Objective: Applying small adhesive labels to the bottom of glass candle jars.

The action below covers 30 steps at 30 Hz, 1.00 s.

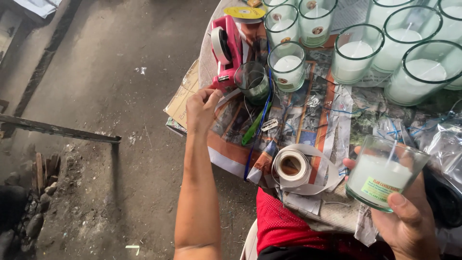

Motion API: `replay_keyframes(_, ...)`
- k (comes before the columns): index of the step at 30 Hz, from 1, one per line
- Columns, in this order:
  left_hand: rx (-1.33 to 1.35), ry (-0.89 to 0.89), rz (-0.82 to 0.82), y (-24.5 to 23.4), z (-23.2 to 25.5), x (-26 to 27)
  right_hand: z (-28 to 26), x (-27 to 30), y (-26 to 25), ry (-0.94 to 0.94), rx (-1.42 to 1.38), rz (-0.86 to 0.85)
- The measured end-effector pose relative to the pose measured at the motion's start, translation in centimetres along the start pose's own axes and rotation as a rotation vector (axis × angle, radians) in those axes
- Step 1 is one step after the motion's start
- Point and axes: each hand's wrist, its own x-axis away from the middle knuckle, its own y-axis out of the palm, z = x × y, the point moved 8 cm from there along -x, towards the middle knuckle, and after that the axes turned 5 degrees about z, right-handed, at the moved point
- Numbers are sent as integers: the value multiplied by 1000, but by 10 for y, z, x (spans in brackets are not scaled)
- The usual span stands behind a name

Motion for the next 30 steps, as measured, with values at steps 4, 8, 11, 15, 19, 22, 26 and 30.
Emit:
replay_keyframes(4,-56,96,-14,-6,20,21,0,3,5,-14,-157,-157)
replay_keyframes(8,43,327,17,-1,70,73,4,4,-4,41,34,-120)
replay_keyframes(11,139,549,-301,31,139,131,8,1,-10,106,260,-55)
replay_keyframes(15,232,652,-649,68,169,177,-2,3,-1,100,392,-35)
replay_keyframes(19,174,758,-864,97,183,203,-4,5,-2,20,408,-81)
replay_keyframes(22,40,832,-912,115,182,212,-9,4,0,-18,483,-114)
replay_keyframes(26,-123,846,-899,127,175,214,-6,5,-2,35,517,-103)
replay_keyframes(30,-143,838,-902,129,176,214,-10,2,2,26,566,-116)
